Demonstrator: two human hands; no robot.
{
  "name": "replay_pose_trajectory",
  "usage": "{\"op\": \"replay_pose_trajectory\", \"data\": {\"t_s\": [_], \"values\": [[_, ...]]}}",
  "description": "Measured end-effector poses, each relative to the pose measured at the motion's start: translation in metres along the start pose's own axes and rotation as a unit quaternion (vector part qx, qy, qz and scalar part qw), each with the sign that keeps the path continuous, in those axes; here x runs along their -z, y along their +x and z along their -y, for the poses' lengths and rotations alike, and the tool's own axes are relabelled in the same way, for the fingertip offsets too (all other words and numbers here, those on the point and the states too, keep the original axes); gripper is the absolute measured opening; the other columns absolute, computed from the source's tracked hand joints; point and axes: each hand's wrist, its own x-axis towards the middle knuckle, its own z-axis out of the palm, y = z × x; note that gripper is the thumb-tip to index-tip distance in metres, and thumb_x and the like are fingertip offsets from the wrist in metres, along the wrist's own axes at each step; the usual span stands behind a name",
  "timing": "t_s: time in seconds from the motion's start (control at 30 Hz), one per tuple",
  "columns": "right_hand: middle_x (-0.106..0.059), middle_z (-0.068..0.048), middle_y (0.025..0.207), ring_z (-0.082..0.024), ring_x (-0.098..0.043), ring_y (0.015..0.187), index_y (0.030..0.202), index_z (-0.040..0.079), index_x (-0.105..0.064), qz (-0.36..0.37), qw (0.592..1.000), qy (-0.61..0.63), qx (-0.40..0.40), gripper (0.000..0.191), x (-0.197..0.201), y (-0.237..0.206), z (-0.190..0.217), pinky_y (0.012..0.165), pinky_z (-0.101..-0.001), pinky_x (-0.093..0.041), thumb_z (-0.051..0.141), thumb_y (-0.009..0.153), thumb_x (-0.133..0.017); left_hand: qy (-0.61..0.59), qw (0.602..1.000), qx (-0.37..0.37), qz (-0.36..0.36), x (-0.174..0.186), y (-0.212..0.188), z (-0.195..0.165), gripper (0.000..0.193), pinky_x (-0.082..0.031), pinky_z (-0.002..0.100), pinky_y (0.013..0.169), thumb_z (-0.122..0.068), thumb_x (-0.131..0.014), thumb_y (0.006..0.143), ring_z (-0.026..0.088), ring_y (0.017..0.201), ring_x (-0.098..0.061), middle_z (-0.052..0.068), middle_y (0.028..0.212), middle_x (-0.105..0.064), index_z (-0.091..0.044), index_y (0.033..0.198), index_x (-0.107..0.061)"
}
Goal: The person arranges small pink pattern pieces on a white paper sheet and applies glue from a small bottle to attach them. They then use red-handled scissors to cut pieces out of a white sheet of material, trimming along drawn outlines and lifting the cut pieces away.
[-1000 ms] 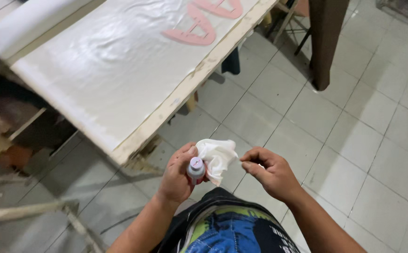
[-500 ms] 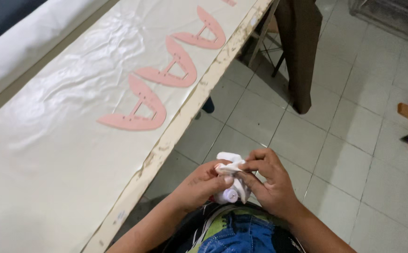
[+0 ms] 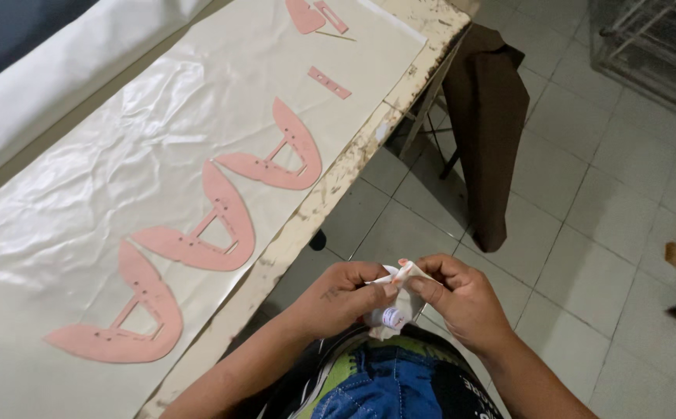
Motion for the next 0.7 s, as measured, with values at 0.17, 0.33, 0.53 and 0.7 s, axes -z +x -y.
{"op": "replay_pose_trajectory", "data": {"t_s": [0.17,0.33,0.53,0.7], "values": [[-0.062,-0.008,0.113,-0.016,-0.062,0.108,0.079,0.010,-0.049,0.114,0.972,0.082,0.188,0.027,0.095,0.097,0.047,0.092,-0.0347,-0.051,-0.003,0.090,-0.070,-0.131,0.989,-0.026,-0.070,-0.002,0.108,-0.018,0.044,-0.049,0.023,0.069,-0.041,-0.055,0.103,0.007,0.080,-0.060,0.000,0.093,-0.065,-0.003,0.123,-0.063],[-0.070,-0.011,0.094,-0.015,-0.066,0.088,0.081,0.007,-0.053,0.189,0.962,0.115,0.162,0.020,0.156,0.183,0.084,0.096,-0.0382,-0.058,-0.001,0.095,-0.064,-0.240,0.960,-0.123,-0.075,0.010,0.167,-0.035,0.056,-0.050,0.027,0.081,-0.044,-0.058,0.100,0.012,0.092,-0.060,0.005,0.111,-0.066,-0.002,0.137,-0.055],[-0.067,-0.008,0.091,-0.011,-0.063,0.080,0.092,0.002,-0.067,0.155,0.979,-0.053,0.118,0.007,0.152,0.257,0.090,0.072,-0.0276,-0.054,-0.003,0.090,-0.073,-0.092,0.978,-0.100,-0.157,0.050,0.203,-0.060,0.044,-0.044,0.025,0.082,-0.023,-0.062,0.099,0.009,0.094,-0.053,0.004,0.115,-0.065,-0.001,0.137,-0.058],[-0.069,-0.005,0.103,-0.011,-0.070,0.086,0.105,0.001,-0.073,0.166,0.976,-0.074,0.116,0.014,0.132,0.304,0.103,0.075,-0.0236,-0.057,0.002,0.093,-0.066,-0.015,0.980,-0.102,-0.167,0.093,0.230,-0.092,0.041,-0.047,0.026,0.086,-0.016,-0.064,0.101,0.011,0.099,-0.053,0.006,0.114,-0.059,-0.001,0.137,-0.054]]}}
